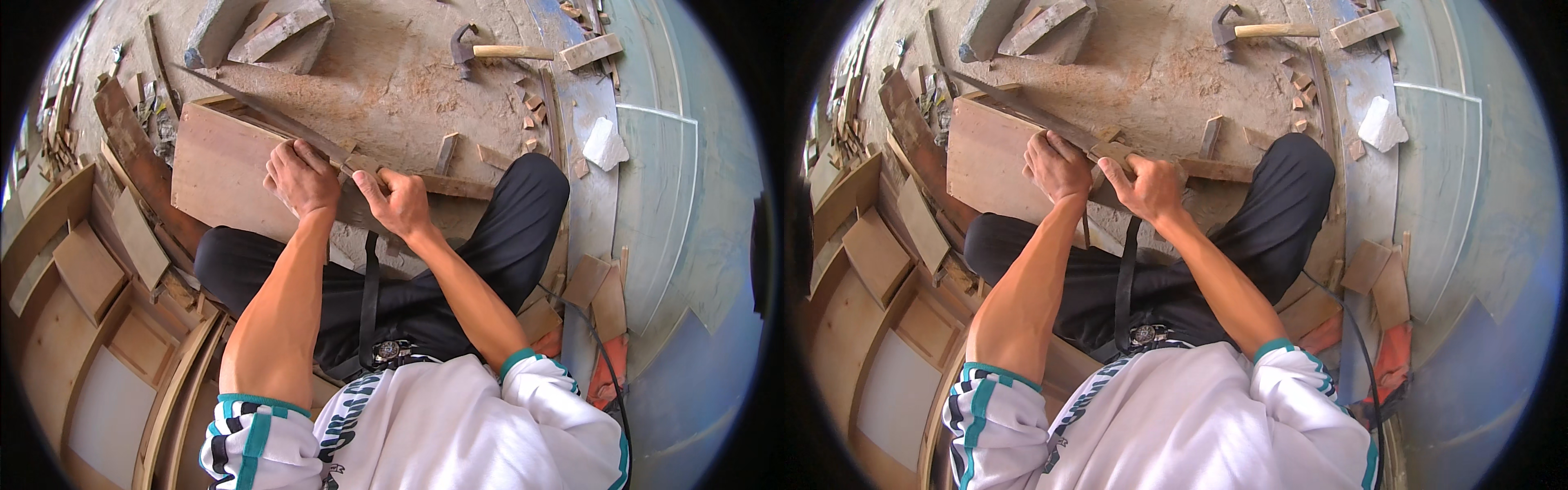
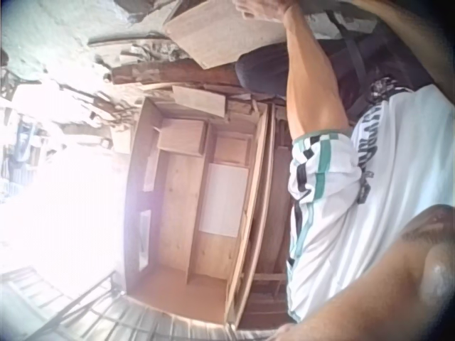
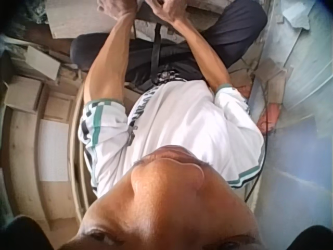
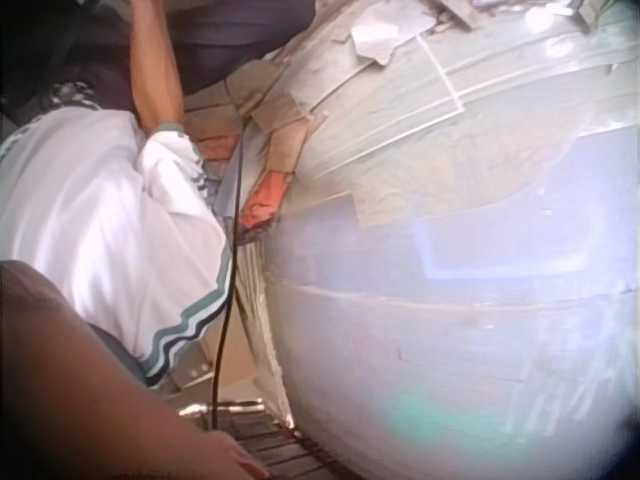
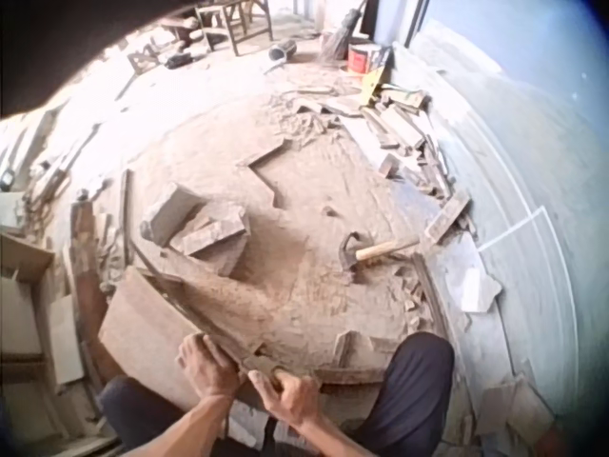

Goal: The person sits on the floor and uses a hand saw to cut a small piece of wood. They periodically pause to inspect the cut and reposition the wood before continuing to saw.

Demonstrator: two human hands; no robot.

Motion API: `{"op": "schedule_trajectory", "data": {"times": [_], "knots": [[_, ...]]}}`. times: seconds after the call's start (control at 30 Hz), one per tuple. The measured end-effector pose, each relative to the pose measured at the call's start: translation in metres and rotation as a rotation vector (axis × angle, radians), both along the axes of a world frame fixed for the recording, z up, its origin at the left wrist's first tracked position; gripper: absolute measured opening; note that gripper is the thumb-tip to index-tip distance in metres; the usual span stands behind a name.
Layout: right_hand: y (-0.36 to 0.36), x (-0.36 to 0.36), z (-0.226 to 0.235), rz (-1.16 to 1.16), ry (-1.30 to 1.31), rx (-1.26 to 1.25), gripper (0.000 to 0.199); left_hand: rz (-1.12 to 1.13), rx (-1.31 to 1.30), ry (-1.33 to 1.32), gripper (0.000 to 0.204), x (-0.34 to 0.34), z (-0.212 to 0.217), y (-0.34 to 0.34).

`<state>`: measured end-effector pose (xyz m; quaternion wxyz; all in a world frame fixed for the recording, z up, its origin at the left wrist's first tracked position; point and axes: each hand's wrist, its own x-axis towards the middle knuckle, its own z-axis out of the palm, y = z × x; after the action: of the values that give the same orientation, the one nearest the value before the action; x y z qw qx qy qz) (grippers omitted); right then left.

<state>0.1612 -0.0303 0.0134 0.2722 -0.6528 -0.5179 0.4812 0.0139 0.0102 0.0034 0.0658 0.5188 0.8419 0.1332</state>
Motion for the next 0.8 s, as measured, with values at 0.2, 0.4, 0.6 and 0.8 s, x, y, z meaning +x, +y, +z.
{"op": "schedule_trajectory", "data": {"times": [0.2, 0.4, 0.6, 0.8], "knots": [[-0.001, -0.012, -0.003, -0.043, 0.048, 0.151, 0.066, -0.014, -0.037, 0.013, 0.027, -0.005, -0.008, -0.006], [0.002, -0.012, -0.005, -0.011, 0.072, 0.141, 0.066, -0.040, -0.030, -0.002, 0.032, -0.009, -0.012, -0.009], [-0.011, -0.009, -0.003, -0.045, 0.082, 0.190, 0.066, -0.087, -0.098, 0.040, 0.032, -0.009, -0.006, -0.010], [0.006, -0.005, 0.001, 0.040, 0.050, 0.116, 0.066, -0.058, -0.029, 0.025, 0.034, -0.009, -0.014, -0.008]]}}
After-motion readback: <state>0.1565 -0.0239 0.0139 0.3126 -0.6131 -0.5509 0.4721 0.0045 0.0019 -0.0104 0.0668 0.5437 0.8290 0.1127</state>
